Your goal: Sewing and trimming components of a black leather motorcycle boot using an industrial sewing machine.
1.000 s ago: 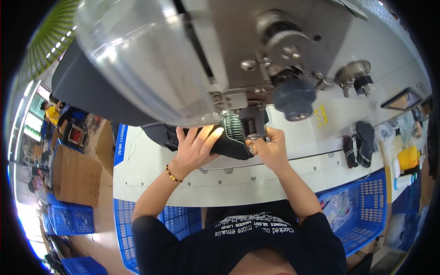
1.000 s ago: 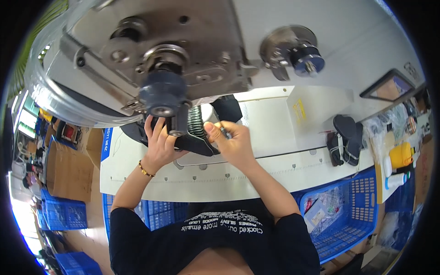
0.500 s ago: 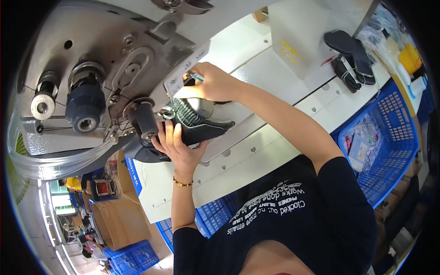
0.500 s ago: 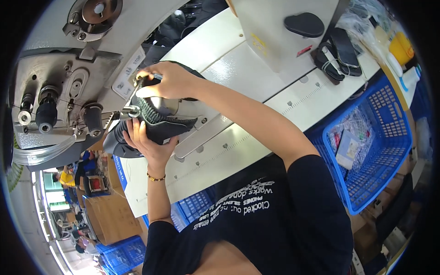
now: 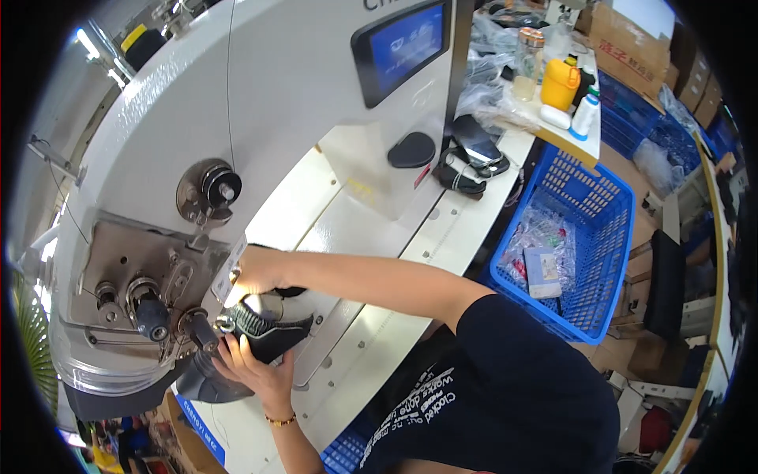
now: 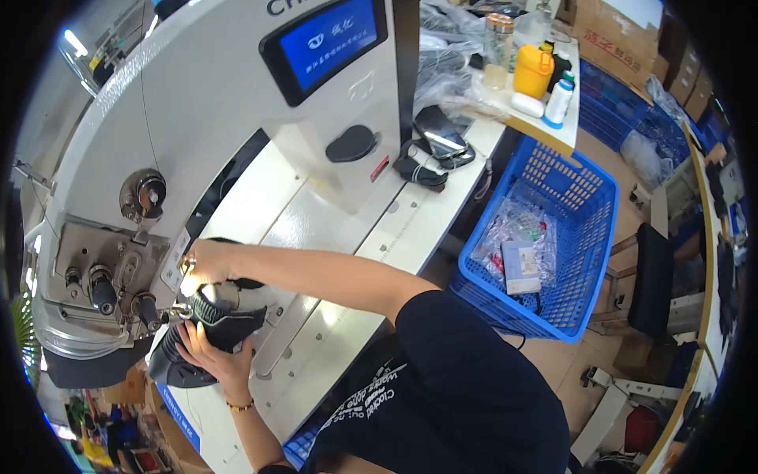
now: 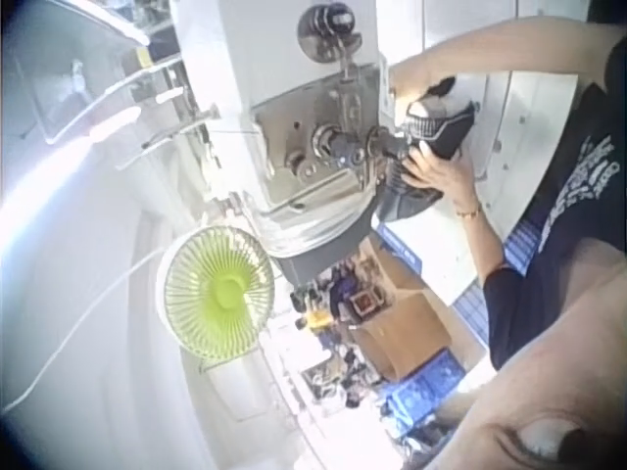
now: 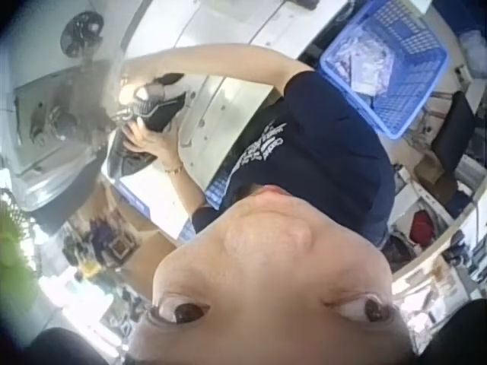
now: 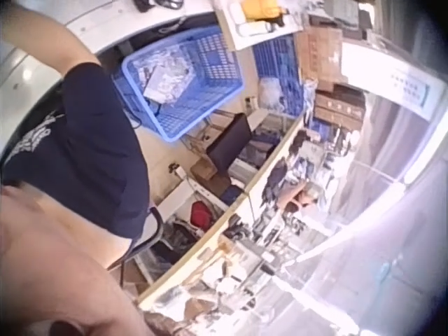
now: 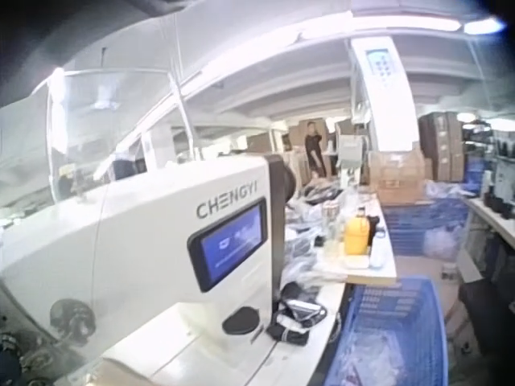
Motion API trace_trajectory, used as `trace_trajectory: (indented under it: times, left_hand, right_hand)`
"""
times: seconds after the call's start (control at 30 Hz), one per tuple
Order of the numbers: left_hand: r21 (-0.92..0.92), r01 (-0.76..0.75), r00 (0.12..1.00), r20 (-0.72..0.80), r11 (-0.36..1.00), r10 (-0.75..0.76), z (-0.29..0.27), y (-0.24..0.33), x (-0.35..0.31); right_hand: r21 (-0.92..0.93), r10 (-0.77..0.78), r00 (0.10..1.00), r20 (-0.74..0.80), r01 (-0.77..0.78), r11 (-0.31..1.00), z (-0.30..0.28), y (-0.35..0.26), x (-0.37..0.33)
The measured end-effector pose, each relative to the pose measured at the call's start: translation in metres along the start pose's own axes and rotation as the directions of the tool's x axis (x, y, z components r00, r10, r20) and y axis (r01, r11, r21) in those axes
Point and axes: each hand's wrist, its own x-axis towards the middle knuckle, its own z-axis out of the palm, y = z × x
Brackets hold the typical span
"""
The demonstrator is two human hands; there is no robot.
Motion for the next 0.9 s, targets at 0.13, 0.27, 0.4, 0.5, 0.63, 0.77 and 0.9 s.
trace_trajectory:
  times: [0.13,0.27,0.4,0.5,0.63,0.77,0.9]
  left_hand:
    - [-0.005,0.009,1.000,0.012,1.000,-0.009,0.005,0.003,0.002]
    - [-0.012,0.007,1.000,0.004,1.000,-0.007,0.006,0.006,0.007]
    - [-0.016,0.005,1.000,0.018,1.000,-0.004,0.006,0.007,0.007]
    - [-0.002,0.009,0.999,0.032,1.000,-0.009,0.004,0.005,0.004]
    - [-0.005,0.038,0.999,0.035,0.999,-0.037,-0.002,0.000,0.003]
    - [-0.009,0.130,0.953,0.276,0.991,-0.123,-0.008,0.004,0.015]
    - [-0.132,0.093,0.995,0.054,0.987,-0.087,0.005,0.003,0.008]
  right_hand:
    - [0.065,-0.095,0.988,-0.124,0.104,0.992,-0.001,0.006,-0.010]
    - [-0.007,-0.221,0.917,-0.331,0.232,0.973,-0.001,0.028,-0.004]
    - [0.200,-0.144,0.936,-0.321,0.216,0.956,-0.018,0.041,-0.007]
    - [0.648,-0.092,0.985,-0.143,0.163,0.744,-0.024,0.039,-0.014]
    - [0.684,-0.078,0.992,-0.102,0.127,0.718,-0.028,0.043,-0.013]
    - [0.678,0.091,0.904,-0.417,0.242,0.693,-0.052,0.045,-0.036]
    - [0.721,-0.025,0.902,-0.432,0.362,0.591,-0.080,0.057,-0.065]
